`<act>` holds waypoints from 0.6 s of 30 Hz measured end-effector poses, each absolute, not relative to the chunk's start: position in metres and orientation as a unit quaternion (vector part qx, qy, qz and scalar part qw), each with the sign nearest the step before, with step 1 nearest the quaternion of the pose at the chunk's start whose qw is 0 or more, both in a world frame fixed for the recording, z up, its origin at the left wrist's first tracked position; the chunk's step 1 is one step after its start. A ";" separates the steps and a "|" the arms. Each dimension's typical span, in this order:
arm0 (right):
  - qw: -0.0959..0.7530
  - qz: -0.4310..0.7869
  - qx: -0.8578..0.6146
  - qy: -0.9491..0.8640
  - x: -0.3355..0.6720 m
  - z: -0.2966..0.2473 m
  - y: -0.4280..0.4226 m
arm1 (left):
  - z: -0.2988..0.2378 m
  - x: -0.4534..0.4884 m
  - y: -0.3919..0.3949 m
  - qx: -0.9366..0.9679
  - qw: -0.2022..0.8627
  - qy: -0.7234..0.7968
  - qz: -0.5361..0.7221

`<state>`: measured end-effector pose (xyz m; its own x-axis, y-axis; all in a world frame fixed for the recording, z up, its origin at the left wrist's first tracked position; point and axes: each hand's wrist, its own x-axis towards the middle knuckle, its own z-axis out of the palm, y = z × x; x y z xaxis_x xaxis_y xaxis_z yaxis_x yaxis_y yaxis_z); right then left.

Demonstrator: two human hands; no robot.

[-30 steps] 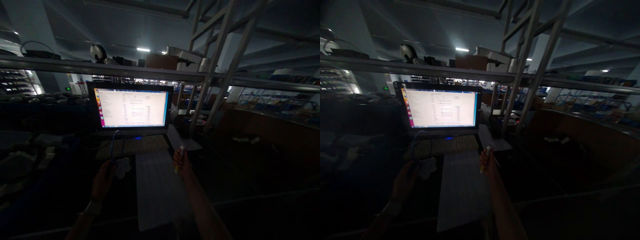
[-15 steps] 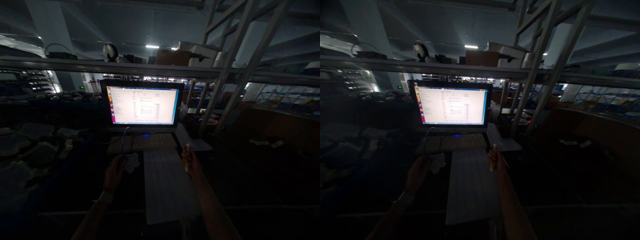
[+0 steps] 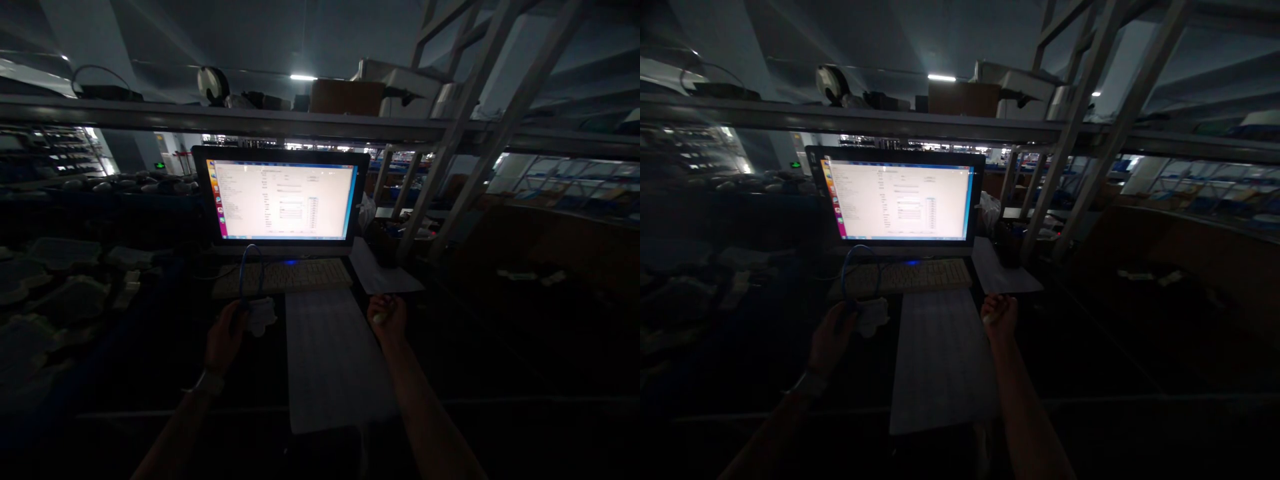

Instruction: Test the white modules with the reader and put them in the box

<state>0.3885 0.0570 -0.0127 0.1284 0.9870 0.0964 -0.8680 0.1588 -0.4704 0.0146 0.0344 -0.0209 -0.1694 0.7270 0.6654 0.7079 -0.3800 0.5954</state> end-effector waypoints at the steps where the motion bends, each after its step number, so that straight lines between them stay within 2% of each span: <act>1: 0.738 0.627 -0.160 -0.193 0.388 -0.012 0.055 | -0.021 0.015 0.034 0.645 0.008 0.557 0.524; 18: 0.715 0.548 -0.370 -0.229 0.370 -0.008 0.064 | -0.022 0.014 0.034 0.652 0.005 0.552 0.519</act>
